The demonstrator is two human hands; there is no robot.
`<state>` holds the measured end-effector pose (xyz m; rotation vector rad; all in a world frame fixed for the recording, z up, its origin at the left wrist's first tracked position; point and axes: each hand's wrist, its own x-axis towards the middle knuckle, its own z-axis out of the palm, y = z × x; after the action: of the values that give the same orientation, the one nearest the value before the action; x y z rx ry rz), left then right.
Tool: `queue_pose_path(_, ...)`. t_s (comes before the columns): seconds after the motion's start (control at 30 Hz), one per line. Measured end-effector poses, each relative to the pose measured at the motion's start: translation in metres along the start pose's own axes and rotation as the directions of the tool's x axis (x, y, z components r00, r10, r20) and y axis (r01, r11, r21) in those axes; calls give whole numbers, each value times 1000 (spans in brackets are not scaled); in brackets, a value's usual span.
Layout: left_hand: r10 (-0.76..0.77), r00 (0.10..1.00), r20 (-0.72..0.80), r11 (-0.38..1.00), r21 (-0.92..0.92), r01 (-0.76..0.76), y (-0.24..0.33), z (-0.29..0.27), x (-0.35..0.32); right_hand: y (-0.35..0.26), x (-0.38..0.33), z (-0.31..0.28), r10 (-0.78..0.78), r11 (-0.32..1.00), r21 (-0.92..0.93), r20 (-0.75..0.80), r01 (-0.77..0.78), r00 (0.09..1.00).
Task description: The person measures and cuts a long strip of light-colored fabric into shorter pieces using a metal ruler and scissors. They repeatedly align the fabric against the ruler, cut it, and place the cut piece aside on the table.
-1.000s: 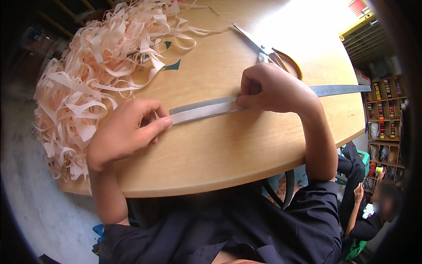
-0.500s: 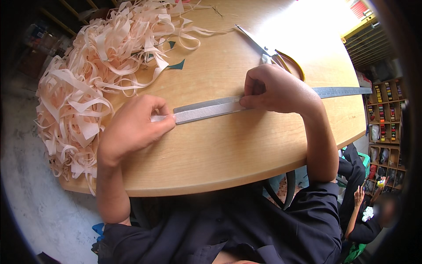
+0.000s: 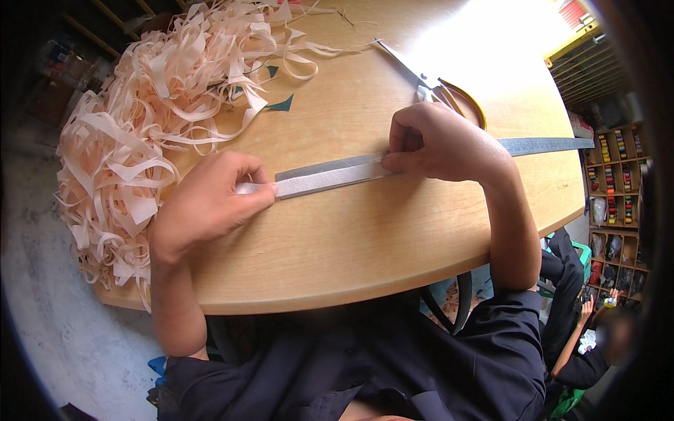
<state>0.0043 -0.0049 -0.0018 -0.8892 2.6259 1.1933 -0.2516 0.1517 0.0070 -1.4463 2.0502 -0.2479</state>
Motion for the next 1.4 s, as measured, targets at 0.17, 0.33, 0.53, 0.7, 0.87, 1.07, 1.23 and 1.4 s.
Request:
queue_pose_path(0.17,-43,999,9,999,4,43,-1,0,-1,3,1,3,-27,1000,-5,-9,27,1000)
queue_pose_path(0.33,35,999,-40,999,-12,-35,-3,2,2,11,2,5,-72,997,-14,-17,71,997)
queue_pose_path(0.53,62,998,-28,995,-81,-64,-1,2,0,43,-2,-17,-56,996,-84,-323,30,945)
queue_pose_path(0.7,110,992,-69,978,-172,-120,2,5,1,53,-14,-32,74,871,-406,-447,-276,892)
queue_pose_path(0.87,181,979,-99,901,-383,-205,-2,13,6,50,4,-25,211,906,-276,-363,-321,907)
queue_pose_path(1.07,169,965,-201,832,-497,-249,-8,9,13,54,-2,-14,30,908,-327,-570,-260,821)
queue_pose_path(1.23,101,949,-300,794,-550,-258,-9,3,13,41,-5,-27,159,973,-32,-630,-230,760)
queue_pose_path(1.4,67,872,-485,734,-567,-372,-14,3,19,6,-2,-5,-208,814,400,-476,422,854)
